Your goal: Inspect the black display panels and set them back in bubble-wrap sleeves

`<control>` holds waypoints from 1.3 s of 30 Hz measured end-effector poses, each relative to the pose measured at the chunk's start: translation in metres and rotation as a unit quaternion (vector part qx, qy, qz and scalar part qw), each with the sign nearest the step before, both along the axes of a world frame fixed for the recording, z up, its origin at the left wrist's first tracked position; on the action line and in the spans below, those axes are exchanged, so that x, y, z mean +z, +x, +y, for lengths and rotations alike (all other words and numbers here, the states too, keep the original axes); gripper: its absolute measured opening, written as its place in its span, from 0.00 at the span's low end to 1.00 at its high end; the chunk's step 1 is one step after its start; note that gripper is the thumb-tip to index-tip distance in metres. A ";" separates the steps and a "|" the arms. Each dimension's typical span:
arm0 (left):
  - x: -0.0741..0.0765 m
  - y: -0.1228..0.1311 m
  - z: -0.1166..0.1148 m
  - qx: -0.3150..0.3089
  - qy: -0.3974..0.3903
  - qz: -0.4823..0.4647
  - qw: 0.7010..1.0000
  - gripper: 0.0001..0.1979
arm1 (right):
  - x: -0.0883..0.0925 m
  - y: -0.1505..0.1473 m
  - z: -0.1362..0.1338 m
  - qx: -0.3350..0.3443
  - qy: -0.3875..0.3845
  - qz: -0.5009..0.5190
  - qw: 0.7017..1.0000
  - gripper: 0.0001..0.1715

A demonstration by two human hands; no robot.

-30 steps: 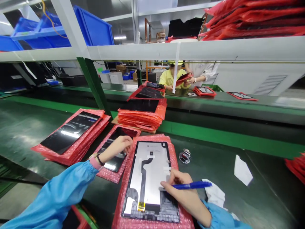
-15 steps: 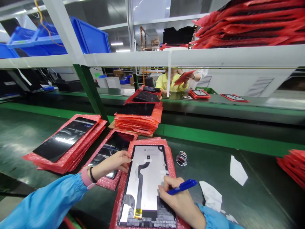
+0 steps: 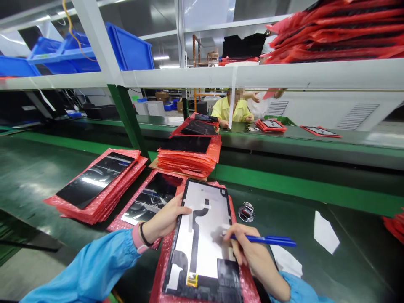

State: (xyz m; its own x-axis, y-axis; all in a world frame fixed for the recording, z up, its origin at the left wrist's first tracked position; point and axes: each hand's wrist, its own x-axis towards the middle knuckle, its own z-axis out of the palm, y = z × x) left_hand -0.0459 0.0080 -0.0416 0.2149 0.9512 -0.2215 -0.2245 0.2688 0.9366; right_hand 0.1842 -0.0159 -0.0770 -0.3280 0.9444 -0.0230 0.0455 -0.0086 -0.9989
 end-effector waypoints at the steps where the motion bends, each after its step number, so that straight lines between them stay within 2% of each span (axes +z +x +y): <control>1: 0.001 0.002 -0.001 0.018 0.018 -0.003 1.000 0.27 | 0.005 0.004 0.001 -0.017 0.010 0.015 1.000 0.32; 5: 0.012 0.006 0.000 0.078 0.098 -0.011 0.992 0.29 | 0.029 0.025 0.009 -0.131 0.065 0.118 0.982 0.18; 7: 0.020 0.008 0.001 0.080 0.130 -0.020 0.988 0.28 | 0.039 0.034 0.014 -0.189 0.084 0.157 0.966 0.18; 9: 0.027 0.012 0.004 0.092 0.159 -0.026 0.983 0.27 | 0.047 0.039 0.019 -0.218 0.082 0.156 0.960 0.21; 11: 0.033 0.015 0.007 0.109 0.181 -0.029 0.977 0.25 | 0.054 0.040 0.022 -0.206 0.059 0.137 0.967 0.21; 17: 0.050 0.020 0.017 0.141 0.219 -0.042 0.965 0.25 | 0.069 0.031 0.020 -0.079 -0.006 0.158 0.984 0.21; 20: 0.057 0.020 0.020 0.141 0.219 -0.038 0.965 0.24 | 0.071 0.027 0.020 -0.115 0.014 0.125 0.985 0.22; 22: 0.060 0.021 0.022 0.143 0.223 -0.039 0.963 0.23 | 0.073 0.024 0.022 -0.130 0.055 0.075 0.987 0.19; 25: 0.062 0.024 0.024 0.150 0.228 -0.037 0.961 0.24 | 0.077 0.019 0.028 -0.100 0.113 -0.008 0.989 0.07; 26: 0.062 0.024 0.024 0.153 0.228 -0.035 0.961 0.24 | 0.078 0.017 0.030 -0.097 0.125 -0.027 0.987 0.06; 31: 0.061 0.022 0.028 0.156 0.226 -0.038 0.961 0.24 | 0.081 0.012 0.034 -0.099 0.130 -0.039 0.986 0.06; 36: 0.061 0.017 0.032 0.149 0.227 -0.042 0.962 0.24 | 0.083 0.019 0.031 -0.010 0.089 0.029 0.996 0.13; 39: 0.060 0.017 0.033 0.144 0.229 -0.043 0.962 0.23 | 0.077 0.024 0.030 0.010 0.064 0.034 0.997 0.15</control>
State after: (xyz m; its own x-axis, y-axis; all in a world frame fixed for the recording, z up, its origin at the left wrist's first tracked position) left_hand -0.0294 0.0414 0.0183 -0.0733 0.9675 0.2420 -0.3098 -0.2528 0.9166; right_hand 0.2085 0.0146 0.0005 -0.3443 0.9312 0.1194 -0.0230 0.1187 -0.9927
